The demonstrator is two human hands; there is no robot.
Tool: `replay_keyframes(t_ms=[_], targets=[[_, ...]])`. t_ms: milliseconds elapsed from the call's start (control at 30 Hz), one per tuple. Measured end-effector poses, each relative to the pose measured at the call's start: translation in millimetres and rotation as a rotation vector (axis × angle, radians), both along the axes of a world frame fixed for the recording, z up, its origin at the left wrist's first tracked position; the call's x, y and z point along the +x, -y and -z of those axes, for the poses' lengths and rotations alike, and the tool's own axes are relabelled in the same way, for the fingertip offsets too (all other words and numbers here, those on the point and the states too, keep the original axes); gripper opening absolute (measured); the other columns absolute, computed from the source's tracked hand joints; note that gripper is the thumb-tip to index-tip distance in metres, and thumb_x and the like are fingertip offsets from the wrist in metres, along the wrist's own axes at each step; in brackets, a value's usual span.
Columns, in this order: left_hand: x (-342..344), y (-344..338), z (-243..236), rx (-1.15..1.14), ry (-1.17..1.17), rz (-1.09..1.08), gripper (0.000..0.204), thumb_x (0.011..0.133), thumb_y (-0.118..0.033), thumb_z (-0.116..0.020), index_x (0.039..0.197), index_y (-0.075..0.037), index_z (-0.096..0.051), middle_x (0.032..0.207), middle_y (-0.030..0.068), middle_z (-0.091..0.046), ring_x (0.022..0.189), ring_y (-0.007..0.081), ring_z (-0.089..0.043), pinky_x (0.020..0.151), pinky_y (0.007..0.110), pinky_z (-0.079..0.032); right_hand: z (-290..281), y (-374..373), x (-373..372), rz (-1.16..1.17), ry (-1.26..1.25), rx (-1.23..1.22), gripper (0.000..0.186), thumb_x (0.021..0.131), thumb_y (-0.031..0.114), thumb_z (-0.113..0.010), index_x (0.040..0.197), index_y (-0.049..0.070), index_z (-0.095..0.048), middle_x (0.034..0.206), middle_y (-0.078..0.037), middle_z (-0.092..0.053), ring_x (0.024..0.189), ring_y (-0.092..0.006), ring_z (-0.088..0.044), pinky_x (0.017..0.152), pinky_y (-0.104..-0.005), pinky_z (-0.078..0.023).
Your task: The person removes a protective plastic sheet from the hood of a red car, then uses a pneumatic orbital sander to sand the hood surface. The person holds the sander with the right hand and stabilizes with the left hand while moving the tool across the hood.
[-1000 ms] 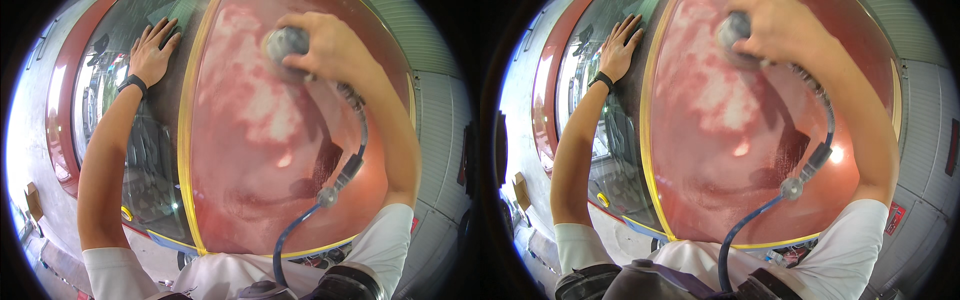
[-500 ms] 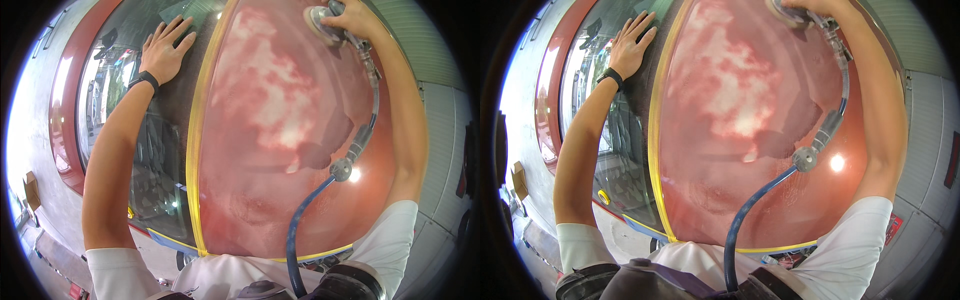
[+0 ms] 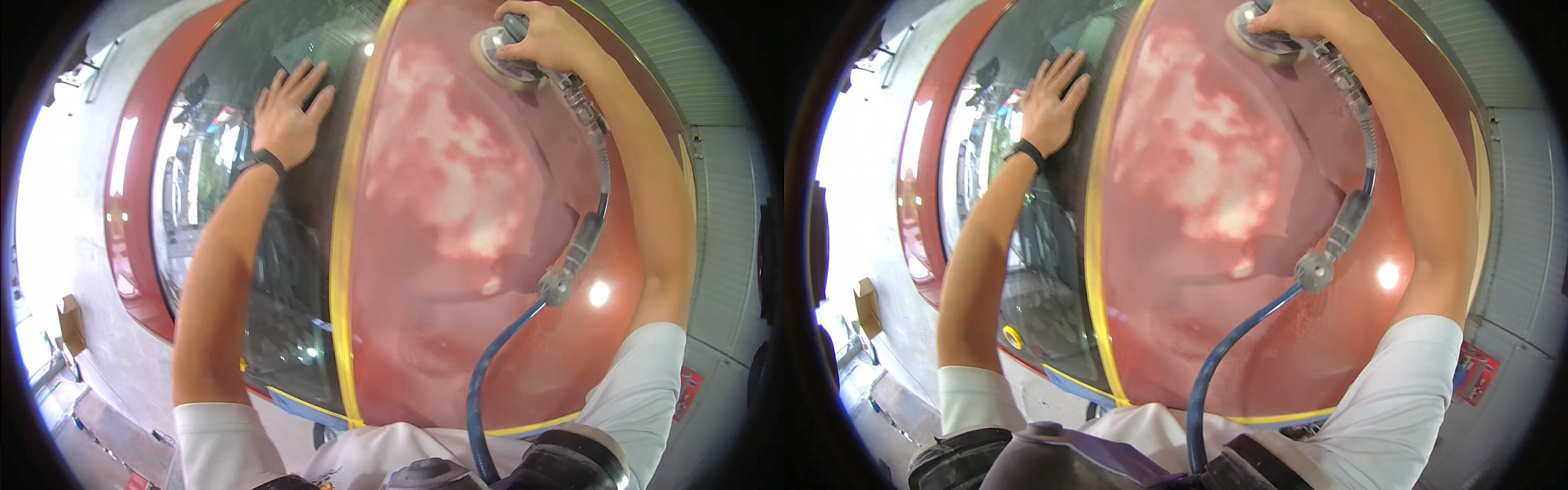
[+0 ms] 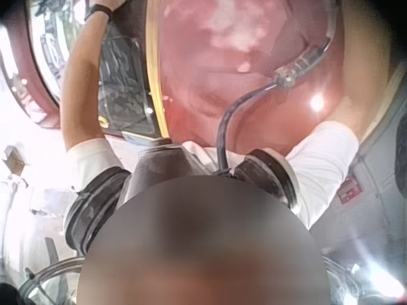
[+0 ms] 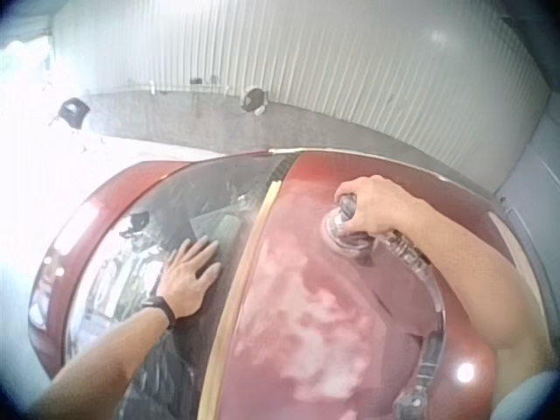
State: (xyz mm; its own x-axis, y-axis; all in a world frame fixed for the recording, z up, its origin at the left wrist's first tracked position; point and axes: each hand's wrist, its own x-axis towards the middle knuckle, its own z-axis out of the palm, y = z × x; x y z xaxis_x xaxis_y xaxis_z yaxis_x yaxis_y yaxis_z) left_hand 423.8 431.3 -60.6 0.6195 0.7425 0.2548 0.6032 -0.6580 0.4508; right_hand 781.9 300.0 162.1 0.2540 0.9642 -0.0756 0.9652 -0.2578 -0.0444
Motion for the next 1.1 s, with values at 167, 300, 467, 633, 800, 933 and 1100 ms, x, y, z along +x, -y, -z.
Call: replay_keyframes(t_ms=[167, 300, 467, 633, 800, 933, 1100], targets=[[-1, 5, -17, -0.122, -0.055, -0.034, 0.063, 0.115, -0.059, -0.051, 0.173, -0.034, -0.051, 0.185, 0.0001, -0.041, 0.174, 0.0327, -0.027, 0.142, 0.052, -0.018, -6, -7, -19, -0.053, -0.02, -0.014, 0.061, 0.077, 0.033, -0.092, 0.133, 0.014, -0.078, 0.118, -0.023, -0.082, 0.109, -0.0426, -0.078, 0.099, -0.048, -0.062], [0, 5, -21, -0.151, -0.062, -0.037, 0.062, 0.116, -0.058, -0.051, 0.173, -0.034, -0.051, 0.185, 0.0001, -0.04, 0.174, 0.0318, -0.027, 0.142, 0.052, -0.018, 5, 19, -75, -0.208, 0.043, -0.025, 0.06, 0.078, 0.033, -0.09, 0.136, 0.02, -0.079, 0.122, -0.019, -0.082, 0.111, -0.0406, -0.079, 0.095, -0.0519, -0.065], [1, 5, -19, -0.128, -0.028, -0.026, 0.061, 0.116, -0.057, -0.053, 0.172, -0.033, -0.053, 0.184, -0.0004, -0.042, 0.173, 0.0323, -0.03, 0.142, 0.052, -0.018, 2, -1, -54, -0.081, 0.031, -0.032, 0.064, 0.076, 0.036, -0.092, 0.136, 0.017, -0.078, 0.124, -0.021, -0.082, 0.114, -0.0414, -0.078, 0.1, -0.051, -0.063], [0, 7, -18, -0.122, -0.045, -0.042, 0.062, 0.116, -0.059, -0.052, 0.171, -0.033, -0.054, 0.183, 0.0, -0.043, 0.172, 0.0326, -0.031, 0.142, 0.052, -0.019, -6, -37, 1, 0.026, 0.02, -0.024, 0.064, 0.077, 0.036, -0.094, 0.135, 0.015, -0.077, 0.12, -0.021, -0.083, 0.111, -0.0375, -0.08, 0.098, -0.0466, -0.063], [1, 5, -14, -0.082, -0.038, -0.028, 0.061, 0.116, -0.059, -0.052, 0.171, -0.033, -0.054, 0.183, 0.0005, -0.044, 0.172, 0.0327, -0.031, 0.141, 0.052, -0.02, 0, 5, -49, -0.151, -0.047, -0.041, 0.062, 0.079, 0.033, -0.093, 0.136, 0.014, -0.077, 0.119, -0.021, -0.082, 0.111, -0.0412, -0.078, 0.1, -0.0486, -0.062], [0, 4, -12, -0.094, -0.062, -0.015, 0.061, 0.118, -0.057, -0.047, 0.175, -0.033, -0.048, 0.186, 0.0014, -0.039, 0.174, 0.0337, -0.027, 0.142, 0.053, -0.016, 7, 36, -89, -0.244, 0.036, -0.048, 0.058, 0.08, 0.033, -0.089, 0.136, 0.017, -0.078, 0.12, -0.02, -0.082, 0.112, -0.0409, -0.078, 0.097, -0.052, -0.064], [0, 5, -12, -0.09, -0.076, -0.018, 0.062, 0.118, -0.059, -0.046, 0.175, -0.033, -0.048, 0.186, 0.0015, -0.039, 0.174, 0.0341, -0.027, 0.142, 0.053, -0.017, 5, -17, -38, -0.154, 0.029, -0.045, 0.063, 0.079, 0.036, -0.092, 0.135, 0.014, -0.078, 0.123, -0.024, -0.08, 0.113, -0.0419, -0.077, 0.099, -0.0495, -0.062]])
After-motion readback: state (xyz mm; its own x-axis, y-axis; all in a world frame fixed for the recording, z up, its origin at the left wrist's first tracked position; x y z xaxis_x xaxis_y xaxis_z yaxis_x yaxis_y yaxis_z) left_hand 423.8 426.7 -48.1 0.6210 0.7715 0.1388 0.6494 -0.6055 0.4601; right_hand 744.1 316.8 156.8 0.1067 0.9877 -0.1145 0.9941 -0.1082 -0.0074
